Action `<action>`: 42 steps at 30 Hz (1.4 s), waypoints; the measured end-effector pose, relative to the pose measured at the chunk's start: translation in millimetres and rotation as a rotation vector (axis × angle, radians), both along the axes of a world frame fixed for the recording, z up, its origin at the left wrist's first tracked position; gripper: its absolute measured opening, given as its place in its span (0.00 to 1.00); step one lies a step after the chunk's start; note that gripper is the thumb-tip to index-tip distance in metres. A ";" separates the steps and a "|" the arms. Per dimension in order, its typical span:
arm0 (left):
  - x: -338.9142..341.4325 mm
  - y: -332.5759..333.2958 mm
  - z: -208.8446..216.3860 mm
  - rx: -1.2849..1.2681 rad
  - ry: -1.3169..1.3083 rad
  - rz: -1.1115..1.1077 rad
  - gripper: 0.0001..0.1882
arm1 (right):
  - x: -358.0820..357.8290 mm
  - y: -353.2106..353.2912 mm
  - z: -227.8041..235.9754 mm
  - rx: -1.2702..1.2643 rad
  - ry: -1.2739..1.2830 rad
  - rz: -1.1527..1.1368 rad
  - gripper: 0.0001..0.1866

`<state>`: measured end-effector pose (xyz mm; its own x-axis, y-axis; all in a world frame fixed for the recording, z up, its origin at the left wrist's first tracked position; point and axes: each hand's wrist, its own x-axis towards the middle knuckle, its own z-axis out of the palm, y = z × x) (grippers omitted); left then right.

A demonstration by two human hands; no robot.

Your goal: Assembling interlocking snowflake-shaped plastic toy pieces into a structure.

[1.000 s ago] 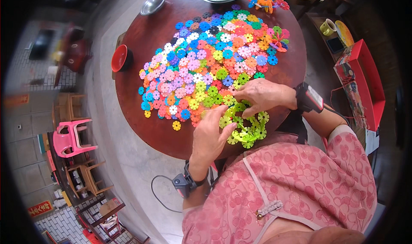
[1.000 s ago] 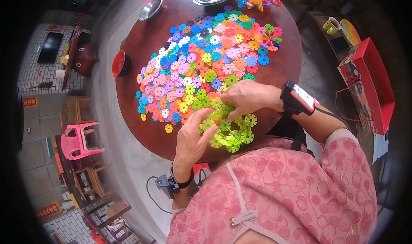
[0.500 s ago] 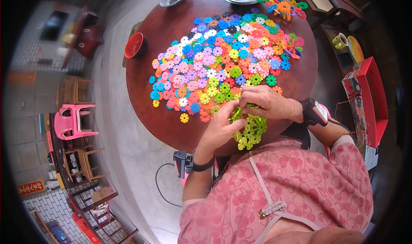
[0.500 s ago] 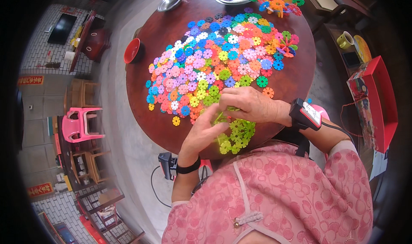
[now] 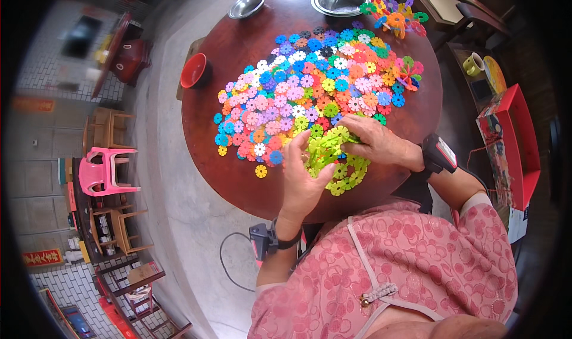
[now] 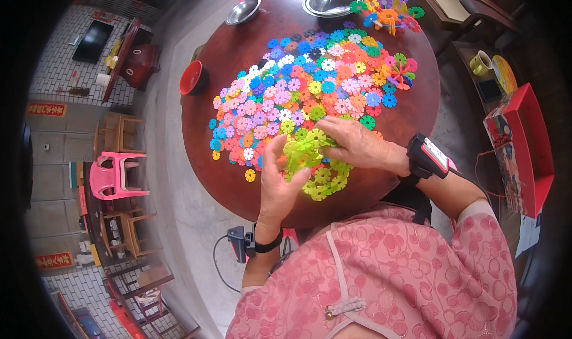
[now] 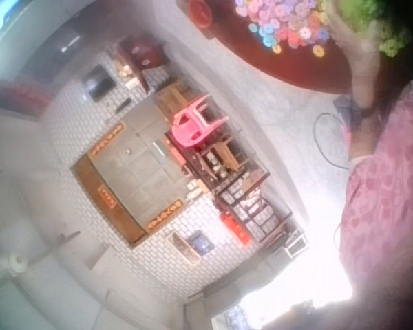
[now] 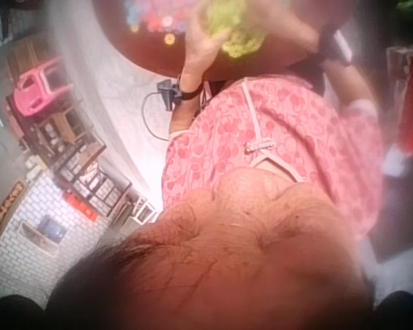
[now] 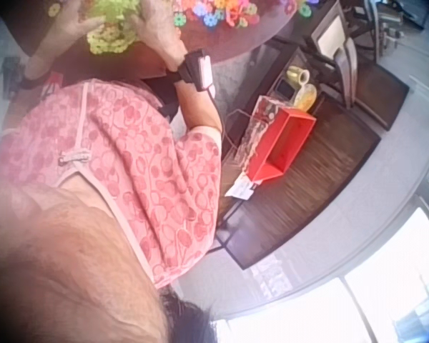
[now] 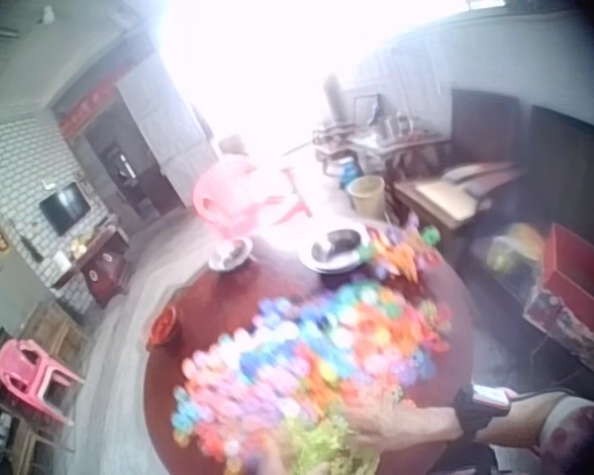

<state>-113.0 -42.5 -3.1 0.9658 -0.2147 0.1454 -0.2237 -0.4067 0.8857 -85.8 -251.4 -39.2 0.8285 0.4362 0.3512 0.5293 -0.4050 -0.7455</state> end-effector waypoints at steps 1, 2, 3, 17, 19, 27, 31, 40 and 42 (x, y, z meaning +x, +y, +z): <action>1.3 -1.9 6.0 -0.001 0.004 -0.004 0.28 | 0.4 -2.6 0.1 -0.022 0.041 0.021 0.20; 2.8 -2.2 13.2 0.222 -0.146 -0.057 0.26 | 1.1 -2.5 2.1 -0.041 0.076 0.048 0.21; 4.7 -2.0 16.9 0.445 -0.295 -0.111 0.24 | 0.6 -1.0 1.2 -0.038 0.076 0.051 0.21; 4.1 -2.0 -2.8 0.456 -0.201 -0.130 0.14 | 5.2 0.0 9.2 0.169 0.068 0.145 0.17; 1.5 -0.8 -0.7 0.472 -0.197 -0.140 0.15 | 2.7 2.3 7.7 0.053 0.136 0.218 0.11; -7.8 6.5 -1.4 0.233 0.291 -0.285 0.26 | -23.2 20.7 2.7 -0.059 -0.001 0.175 0.12; -10.2 9.8 -1.4 -0.007 0.522 -0.311 0.19 | -22.2 19.6 3.6 -0.181 -0.100 0.196 0.12; -13.0 18.2 4.1 -0.010 0.591 -0.468 0.14 | -20.9 18.7 16.0 -0.188 -0.072 0.307 0.10; -13.5 20.4 10.5 -0.005 0.658 -0.464 0.14 | -20.2 15.7 12.9 -0.132 -0.042 0.319 0.10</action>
<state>-126.5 -22.1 7.4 0.6661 -0.6159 -0.4206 0.1995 -0.3963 0.8962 -106.0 -235.7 -26.3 0.6289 0.7150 0.3055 0.6742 -0.3056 -0.6724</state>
